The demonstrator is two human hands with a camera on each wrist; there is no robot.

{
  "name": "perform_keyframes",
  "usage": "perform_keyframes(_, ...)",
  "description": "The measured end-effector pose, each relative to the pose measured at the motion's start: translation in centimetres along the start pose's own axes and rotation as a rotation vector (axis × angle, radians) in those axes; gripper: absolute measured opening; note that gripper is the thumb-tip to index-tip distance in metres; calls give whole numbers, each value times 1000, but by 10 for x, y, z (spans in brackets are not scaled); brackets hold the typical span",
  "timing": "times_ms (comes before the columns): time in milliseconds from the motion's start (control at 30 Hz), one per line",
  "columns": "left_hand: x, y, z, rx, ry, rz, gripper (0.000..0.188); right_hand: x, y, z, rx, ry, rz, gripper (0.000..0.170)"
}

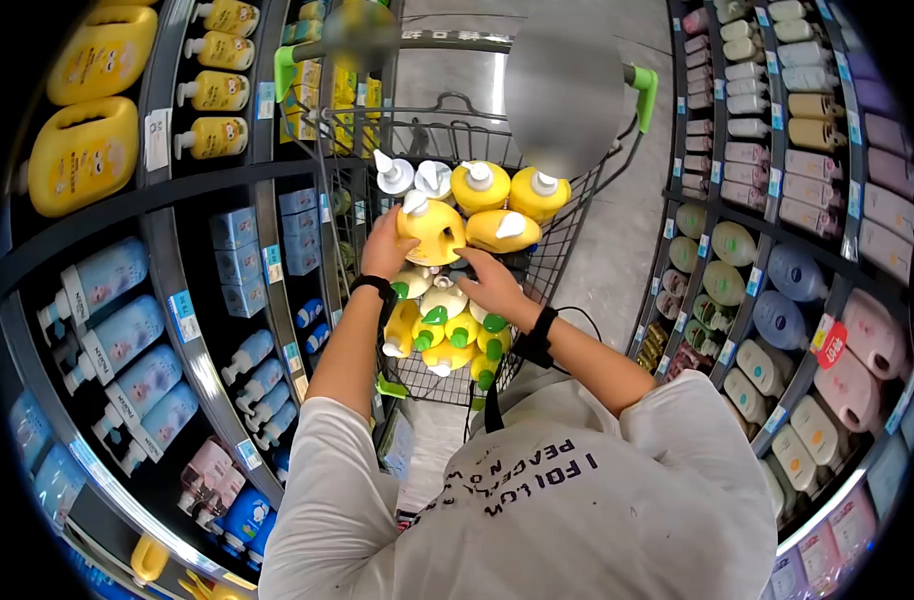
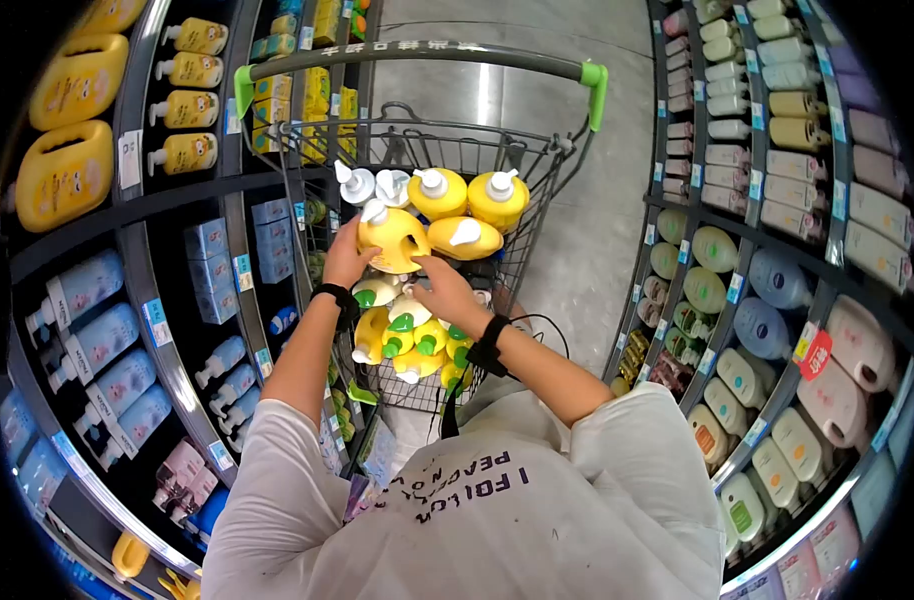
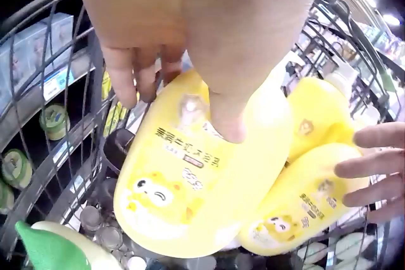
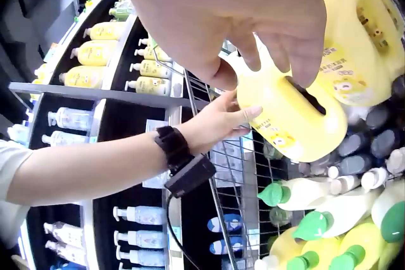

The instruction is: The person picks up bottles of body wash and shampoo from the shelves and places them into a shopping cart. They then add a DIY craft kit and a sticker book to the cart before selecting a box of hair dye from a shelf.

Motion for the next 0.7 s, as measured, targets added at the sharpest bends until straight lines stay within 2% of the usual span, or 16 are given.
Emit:
perform_keyframes(33,4,1,-2,17,-21,-1,75,-1,0,-3,82,51,55,50)
perform_keyframes(100,12,1,-8,-38,-32,-58,71,6,-14,0,83,41,54,47)
perform_keyframes(200,22,2,-21,-28,-138,-118,69,13,-25,4,100,67,-24,40)
perform_keyframes(267,28,1,-36,-96,-120,-219,65,15,-27,5,126,121,-33,38)
perform_keyframes(367,53,9,-72,-126,-113,-282,53,16,-30,5,141,174,-62,32)
perform_keyframes(433,92,27,-103,-98,-201,-352,44,16,-33,0,98,240,-48,30)
perform_keyframes(500,113,21,-146,-62,-186,-427,39,19,-45,-8,89,243,-98,29)
perform_keyframes(533,98,-10,-175,-185,-80,-437,35,21,-58,-11,-53,287,-191,30)
perform_keyframes(567,106,-16,-200,-199,194,-321,35,22,-63,-14,-77,388,-285,30)
perform_keyframes(600,153,12,-217,37,53,-74,30,21,-57,-22,-29,388,-318,31)
perform_keyframes(633,207,40,-231,-24,170,-183,32,26,-64,-26,-20,396,-381,33)
perform_keyframes(667,162,-14,-268,-180,276,-163,33,31,-65,-31,-48,436,-460,35)
perform_keyframes(700,195,-5,-291,-321,316,-196,34,35,-61,-37,19,522,-463,34)
Point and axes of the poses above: each hand's wrist, its own z-axis towards the middle knuckle, its own x-axis out of the palm, y = z × x, the point moved 2 cm from there along z, towards the middle knuckle, and after that the axes turned 7 degrees about y, right-handed, at the moved point
